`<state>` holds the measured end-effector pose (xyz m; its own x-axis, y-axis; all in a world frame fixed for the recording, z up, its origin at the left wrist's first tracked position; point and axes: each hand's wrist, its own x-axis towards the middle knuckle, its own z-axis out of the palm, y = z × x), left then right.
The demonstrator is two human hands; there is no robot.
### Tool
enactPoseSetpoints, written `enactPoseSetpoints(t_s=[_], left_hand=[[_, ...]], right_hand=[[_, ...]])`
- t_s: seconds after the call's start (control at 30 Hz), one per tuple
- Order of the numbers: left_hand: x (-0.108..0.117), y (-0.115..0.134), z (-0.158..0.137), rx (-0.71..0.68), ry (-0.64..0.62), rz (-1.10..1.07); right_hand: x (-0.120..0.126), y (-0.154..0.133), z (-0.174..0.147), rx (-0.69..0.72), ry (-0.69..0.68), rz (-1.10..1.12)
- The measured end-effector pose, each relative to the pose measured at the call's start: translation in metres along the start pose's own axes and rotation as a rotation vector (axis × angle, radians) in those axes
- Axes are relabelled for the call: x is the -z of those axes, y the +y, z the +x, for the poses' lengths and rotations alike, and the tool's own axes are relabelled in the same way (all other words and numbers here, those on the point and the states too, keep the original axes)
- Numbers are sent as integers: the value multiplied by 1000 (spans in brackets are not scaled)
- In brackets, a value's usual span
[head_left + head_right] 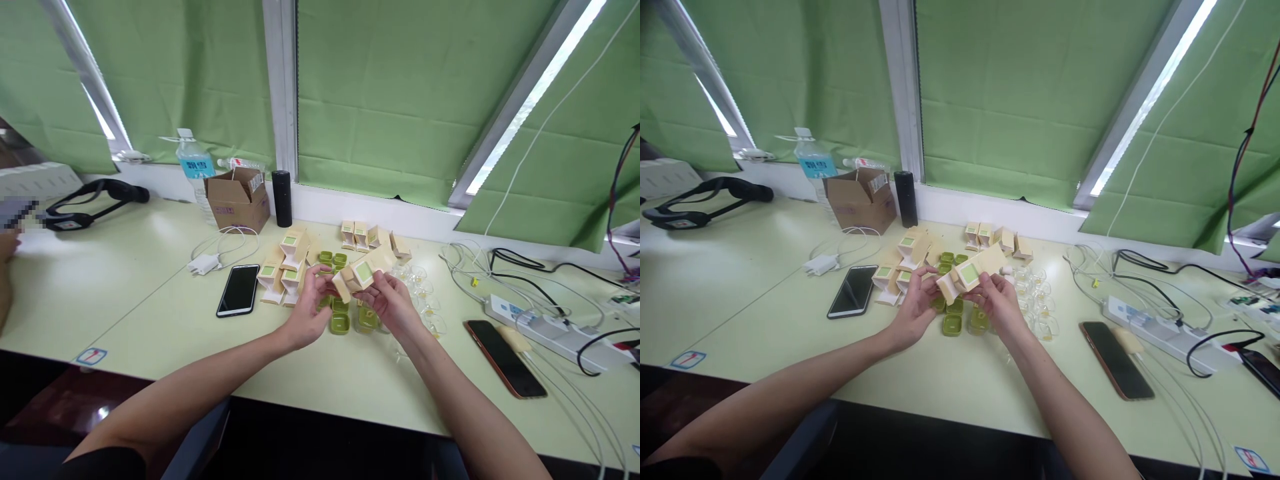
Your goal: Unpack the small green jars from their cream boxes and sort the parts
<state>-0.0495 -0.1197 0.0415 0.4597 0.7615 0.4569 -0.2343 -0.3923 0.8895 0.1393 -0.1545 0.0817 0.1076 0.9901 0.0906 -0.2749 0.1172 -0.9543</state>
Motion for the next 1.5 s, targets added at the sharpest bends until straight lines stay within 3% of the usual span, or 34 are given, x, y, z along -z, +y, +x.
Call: enactPoseSetpoints(t_s=[0.23,0.37,0.57,0.73,0.97,1.17,1.5], left_hand=[[7,11,1,-499,125,581],[9,15,3,-572,135,761],[9,8,6,-471,118,676],[6,3,4,-303,203,598],[4,4,4,-292,110,463],[1,-3,7,-87,152,277],[2,2,4,37,-40,48]], right_hand=[[4,-1,0,-47,-4,44],[2,2,0,-44,7,85],[0,1,-4,-2,9,43],[-4,4,-6,38,20,-98],[-2,8,-1,62,115,-135],[-6,6,-5,23,88,-187],[-5,-2,-9,-9,145,-130]])
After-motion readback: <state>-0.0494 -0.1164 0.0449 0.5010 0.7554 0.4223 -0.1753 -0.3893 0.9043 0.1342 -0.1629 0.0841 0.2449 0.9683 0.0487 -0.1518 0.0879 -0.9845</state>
